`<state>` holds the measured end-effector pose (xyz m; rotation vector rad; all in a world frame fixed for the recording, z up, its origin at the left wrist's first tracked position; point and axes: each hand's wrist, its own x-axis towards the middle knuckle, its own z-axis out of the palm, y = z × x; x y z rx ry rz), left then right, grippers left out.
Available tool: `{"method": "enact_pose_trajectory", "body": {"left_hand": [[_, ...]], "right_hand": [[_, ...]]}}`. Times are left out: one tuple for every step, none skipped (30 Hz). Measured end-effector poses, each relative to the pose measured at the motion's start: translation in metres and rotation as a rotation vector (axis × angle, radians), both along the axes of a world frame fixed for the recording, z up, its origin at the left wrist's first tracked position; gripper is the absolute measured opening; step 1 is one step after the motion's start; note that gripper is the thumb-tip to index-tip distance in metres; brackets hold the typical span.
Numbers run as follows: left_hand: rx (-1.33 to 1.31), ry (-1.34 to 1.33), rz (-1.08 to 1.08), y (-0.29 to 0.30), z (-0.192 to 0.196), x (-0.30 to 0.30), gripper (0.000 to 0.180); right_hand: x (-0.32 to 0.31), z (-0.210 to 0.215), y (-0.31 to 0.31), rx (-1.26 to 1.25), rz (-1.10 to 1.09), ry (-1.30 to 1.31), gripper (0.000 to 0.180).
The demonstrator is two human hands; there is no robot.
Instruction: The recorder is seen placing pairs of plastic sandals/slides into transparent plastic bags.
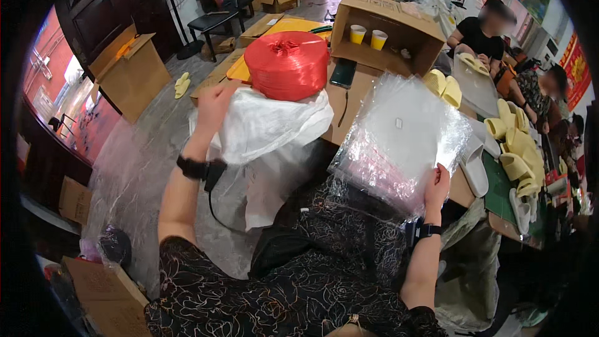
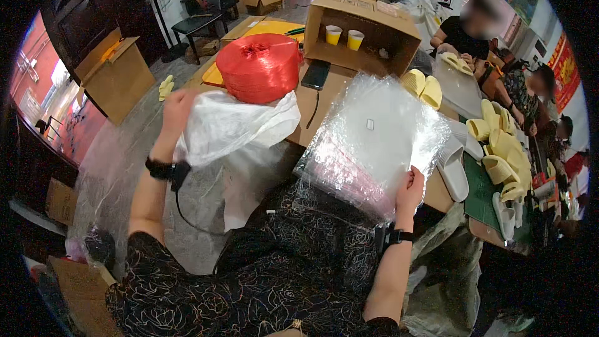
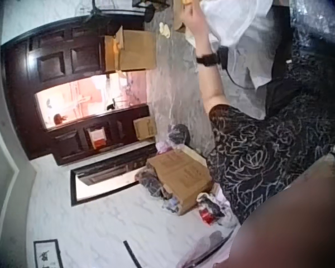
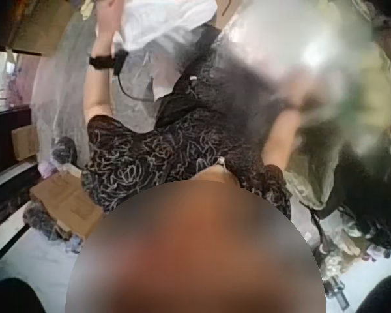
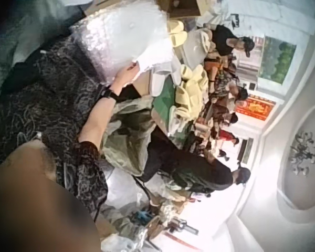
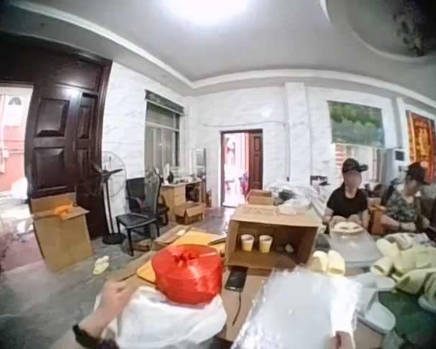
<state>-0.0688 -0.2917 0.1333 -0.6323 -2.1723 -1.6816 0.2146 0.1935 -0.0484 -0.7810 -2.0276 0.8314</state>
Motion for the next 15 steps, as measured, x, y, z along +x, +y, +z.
{"method": "enact_pose_trajectory", "body": {"left_hand": [[-0.181,0.067,0.042,-0.003,0.016,-0.007,0.043],[-0.169,0.069,0.035,0.011,0.024,-0.008,0.043],[-0.167,0.138,-0.071,0.029,0.029,-0.006,0.042],[-0.177,0.201,-0.171,0.037,0.031,-0.003,0.041],[-0.181,0.195,-0.172,0.038,0.027,-0.002,0.041],[-0.265,0.193,-0.245,0.038,0.019,0.0,0.042],[-0.351,0.192,-0.325,0.04,0.01,0.001,0.044],[-0.515,0.091,-0.332,0.032,-0.005,0.002,0.046],[-0.678,-0.011,-0.336,0.021,-0.024,0.005,0.048],[-0.747,-0.179,-0.322,0.017,-0.049,0.012,0.052],[-0.784,-0.229,-0.39,0.009,-0.072,0.021,0.051],[-0.839,-0.249,-0.488,-0.009,-0.104,0.027,0.049],[-0.97,-0.423,-0.564,-0.003,-0.103,0.047,0.047],[-1.113,-0.524,-0.592,-0.008,-0.119,0.054,0.056],[-1.065,-0.399,-0.629,-0.024,-0.144,0.06,0.071]], "right_hand": [[-0.006,-0.001,-0.003,0.024,0.014,-0.002,0.028],[-0.003,0.002,-0.003,0.059,-0.003,-0.011,0.028],[-0.001,0.005,-0.003,0.054,-0.012,-0.012,0.028],[0.0,0.006,-0.004,0.052,-0.012,-0.018,0.028],[-0.001,0.007,-0.004,0.035,-0.006,-0.022,0.028],[-0.002,0.008,-0.003,0.017,0.0,-0.026,0.028],[-0.001,0.01,-0.003,0.009,-0.006,-0.029,0.028],[-0.003,0.012,-0.005,0.007,-0.009,-0.03,0.028],[-0.004,0.013,-0.006,0.006,-0.013,-0.029,0.028],[-0.003,0.012,-0.005,0.0,-0.023,-0.028,0.028],[-0.003,0.01,-0.003,0.013,-0.009,-0.01,0.028],[-0.006,0.009,-0.004,0.025,0.016,0.013,0.028],[-0.002,0.005,0.002,0.025,-0.005,0.002,0.028],[-0.006,0.005,0.0,0.021,0.005,0.011,0.028],[-0.009,0.005,-0.002,0.021,0.008,-0.013,0.028]]}}
